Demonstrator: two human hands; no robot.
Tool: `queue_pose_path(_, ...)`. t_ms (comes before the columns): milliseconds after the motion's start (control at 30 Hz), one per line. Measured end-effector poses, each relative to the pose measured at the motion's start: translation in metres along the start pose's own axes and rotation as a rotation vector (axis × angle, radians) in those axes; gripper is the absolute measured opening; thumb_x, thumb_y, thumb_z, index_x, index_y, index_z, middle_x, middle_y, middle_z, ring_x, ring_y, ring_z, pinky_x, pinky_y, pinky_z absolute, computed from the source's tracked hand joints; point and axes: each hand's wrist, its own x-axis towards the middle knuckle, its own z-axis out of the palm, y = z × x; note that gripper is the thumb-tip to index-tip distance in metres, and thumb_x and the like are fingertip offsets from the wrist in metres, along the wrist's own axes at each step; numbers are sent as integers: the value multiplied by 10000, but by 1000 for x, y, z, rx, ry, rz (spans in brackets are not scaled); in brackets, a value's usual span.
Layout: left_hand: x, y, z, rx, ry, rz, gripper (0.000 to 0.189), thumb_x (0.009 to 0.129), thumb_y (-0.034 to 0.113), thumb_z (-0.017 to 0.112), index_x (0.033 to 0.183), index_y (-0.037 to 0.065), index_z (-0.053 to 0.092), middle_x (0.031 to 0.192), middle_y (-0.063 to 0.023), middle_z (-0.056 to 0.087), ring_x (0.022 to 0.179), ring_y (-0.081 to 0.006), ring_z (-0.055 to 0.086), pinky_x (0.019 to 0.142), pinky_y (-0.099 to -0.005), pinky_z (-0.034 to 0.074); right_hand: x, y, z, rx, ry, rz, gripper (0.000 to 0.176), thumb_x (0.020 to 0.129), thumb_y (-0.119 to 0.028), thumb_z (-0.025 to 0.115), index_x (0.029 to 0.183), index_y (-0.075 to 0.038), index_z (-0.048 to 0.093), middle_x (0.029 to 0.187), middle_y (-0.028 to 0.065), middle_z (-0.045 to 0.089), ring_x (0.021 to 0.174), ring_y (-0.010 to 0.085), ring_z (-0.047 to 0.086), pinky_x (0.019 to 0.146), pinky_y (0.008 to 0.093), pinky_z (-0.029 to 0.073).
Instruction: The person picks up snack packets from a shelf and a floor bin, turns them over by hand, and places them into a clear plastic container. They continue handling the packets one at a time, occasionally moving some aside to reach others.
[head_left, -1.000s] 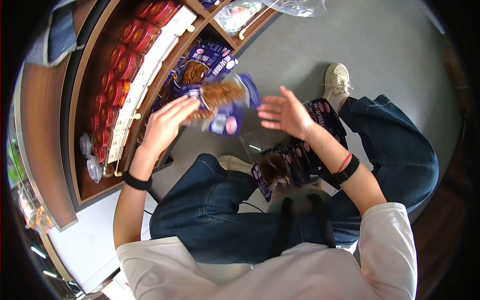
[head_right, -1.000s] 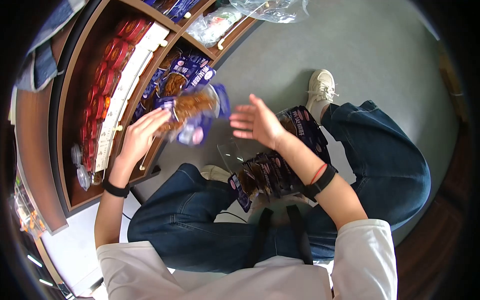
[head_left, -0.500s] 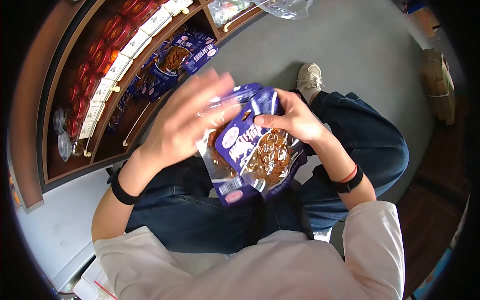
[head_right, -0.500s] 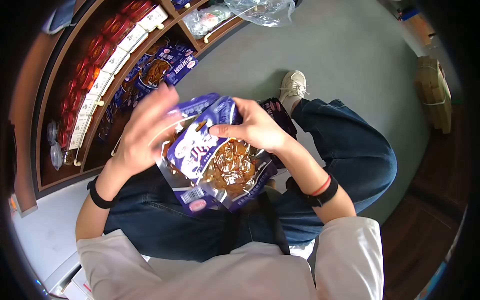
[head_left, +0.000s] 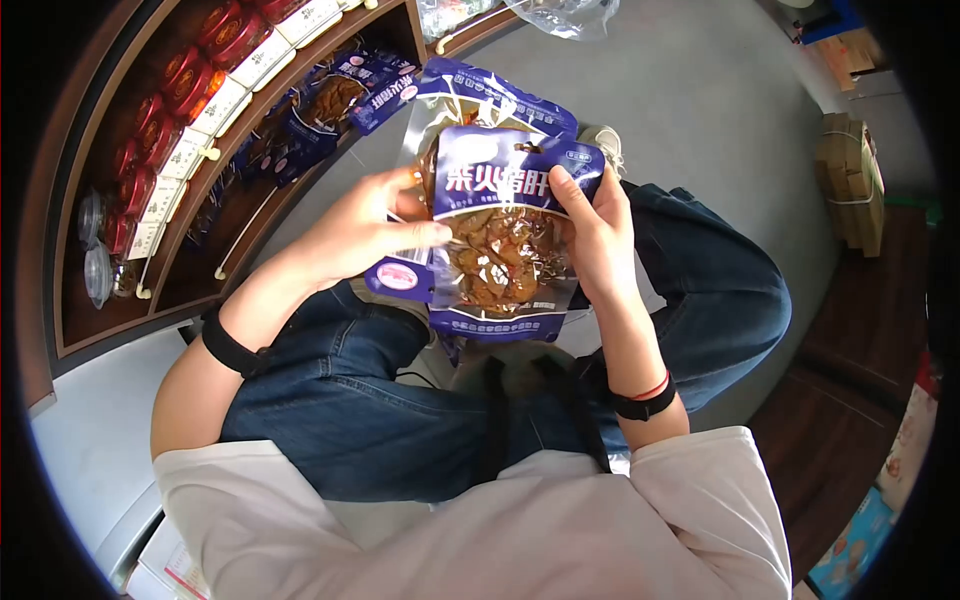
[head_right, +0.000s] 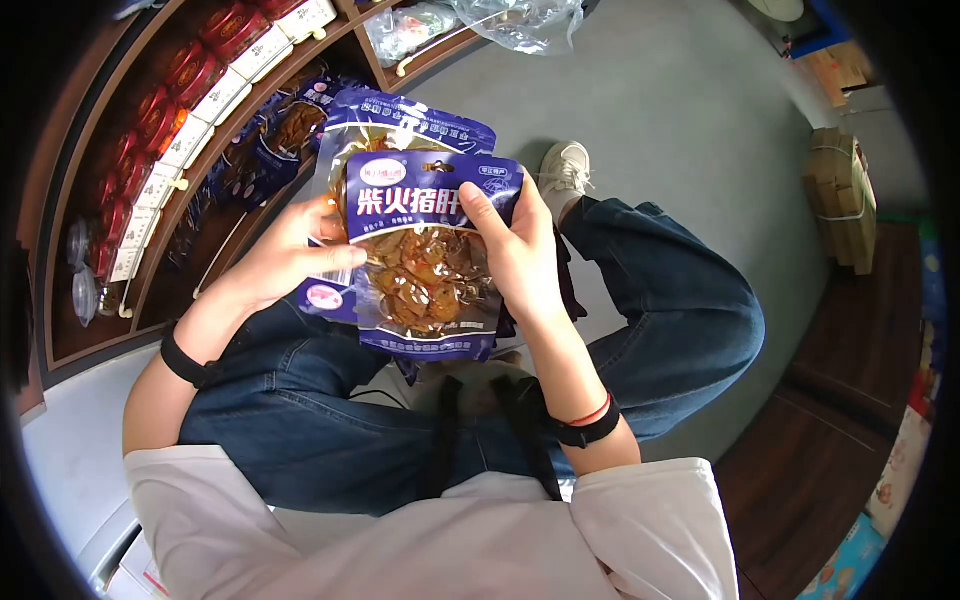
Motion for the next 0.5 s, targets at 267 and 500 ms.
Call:
queue_pose_path(267, -4, 0, -3, 337, 89, 68, 271, 812, 74, 568, 1064, -20, 534, 879, -54, 632, 750, -63, 543, 617, -206, 455, 18, -37, -18, -871, -207, -126, 276, 716, -137, 695, 908, -19, 535, 911, 75, 502, 720, 126, 562, 622, 264, 471)
queue_pose_path(500, 2, 0, -14, 557, 45, 76, 220, 812, 172, 592, 924, -14, 630, 709, -37, 613, 528, -51, 481, 459, -204, 393, 17, -44, -25, -1139, -654, 70, 212, 750, -180, 653, 850, -8, 583, 712, 96, 582, 625, 153, 597, 589, 274, 468)
